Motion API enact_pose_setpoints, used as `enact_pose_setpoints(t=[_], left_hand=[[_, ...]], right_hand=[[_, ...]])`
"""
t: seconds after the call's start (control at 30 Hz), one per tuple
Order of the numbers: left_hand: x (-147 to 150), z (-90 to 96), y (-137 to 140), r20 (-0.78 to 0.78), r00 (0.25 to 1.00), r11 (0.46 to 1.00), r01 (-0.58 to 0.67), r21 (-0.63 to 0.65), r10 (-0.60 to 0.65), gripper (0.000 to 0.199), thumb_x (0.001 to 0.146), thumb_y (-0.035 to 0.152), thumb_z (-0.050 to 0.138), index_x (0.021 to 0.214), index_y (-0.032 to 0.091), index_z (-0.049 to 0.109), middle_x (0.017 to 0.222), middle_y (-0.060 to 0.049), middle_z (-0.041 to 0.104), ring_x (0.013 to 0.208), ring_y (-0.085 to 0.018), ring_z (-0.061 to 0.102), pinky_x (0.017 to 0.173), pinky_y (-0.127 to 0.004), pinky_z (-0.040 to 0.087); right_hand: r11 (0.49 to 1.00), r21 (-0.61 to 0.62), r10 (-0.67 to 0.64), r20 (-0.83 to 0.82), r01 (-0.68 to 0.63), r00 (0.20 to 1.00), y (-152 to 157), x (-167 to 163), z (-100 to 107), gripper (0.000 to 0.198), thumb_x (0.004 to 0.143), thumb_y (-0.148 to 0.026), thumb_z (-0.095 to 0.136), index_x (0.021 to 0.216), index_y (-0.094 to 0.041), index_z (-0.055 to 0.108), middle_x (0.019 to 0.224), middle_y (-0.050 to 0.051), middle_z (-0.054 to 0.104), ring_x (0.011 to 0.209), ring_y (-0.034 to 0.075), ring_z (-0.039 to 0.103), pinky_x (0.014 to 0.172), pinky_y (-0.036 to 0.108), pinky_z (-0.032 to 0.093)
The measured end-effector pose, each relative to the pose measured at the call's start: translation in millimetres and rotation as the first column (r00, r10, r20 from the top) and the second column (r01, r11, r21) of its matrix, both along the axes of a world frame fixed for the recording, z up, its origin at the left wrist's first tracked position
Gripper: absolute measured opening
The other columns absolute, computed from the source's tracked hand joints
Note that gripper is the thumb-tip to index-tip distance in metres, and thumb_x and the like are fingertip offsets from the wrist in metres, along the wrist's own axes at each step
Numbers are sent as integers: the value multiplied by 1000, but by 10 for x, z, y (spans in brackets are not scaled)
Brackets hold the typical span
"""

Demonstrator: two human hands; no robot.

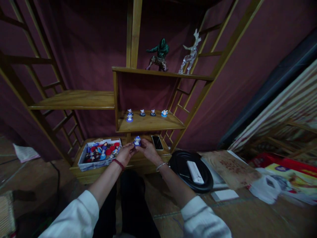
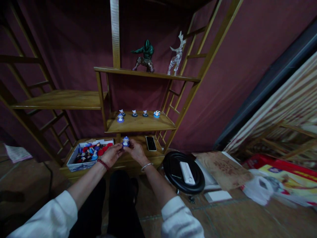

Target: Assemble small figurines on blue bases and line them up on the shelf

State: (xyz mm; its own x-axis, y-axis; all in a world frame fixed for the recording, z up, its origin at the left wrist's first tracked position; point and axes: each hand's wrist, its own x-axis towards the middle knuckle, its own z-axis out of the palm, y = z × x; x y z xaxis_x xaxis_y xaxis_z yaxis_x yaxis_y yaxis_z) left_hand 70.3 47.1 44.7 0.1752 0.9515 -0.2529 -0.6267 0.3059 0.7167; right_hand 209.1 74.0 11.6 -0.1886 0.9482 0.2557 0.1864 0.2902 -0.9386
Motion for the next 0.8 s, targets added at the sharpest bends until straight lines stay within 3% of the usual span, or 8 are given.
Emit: enact_pose_setpoints(t=[0.27,0.57,0.8], left_hand=[[57,87,38,-126,991,998,-37,46,43,8,61,8,64,60,12,58,64,-1,59,63,-9,56,71,-25,46],[152,96,135,-197,974,991,-98,94,115,16,57,10,68,70,12,58,69,-2,62,67,-11,57,75,-30,45],[214,153,170,-249,964,991,-60,123,90,16,58,9,65,73,12,59,72,-3,63,68,-11,57,74,-29,45]], right_hand=[[1000,15,28,-34,-27,999,20,47,47,27,63,-28,64,88,-19,56,84,0,63,80,16,59,78,30,47],[999,8,38,-60,-38,997,42,130,158,33,65,-27,63,96,-19,55,95,3,63,87,16,60,83,32,45],[999,44,6,-59,-4,998,23,189,284,30,64,-25,64,92,-19,56,91,3,63,85,16,60,81,32,46]])
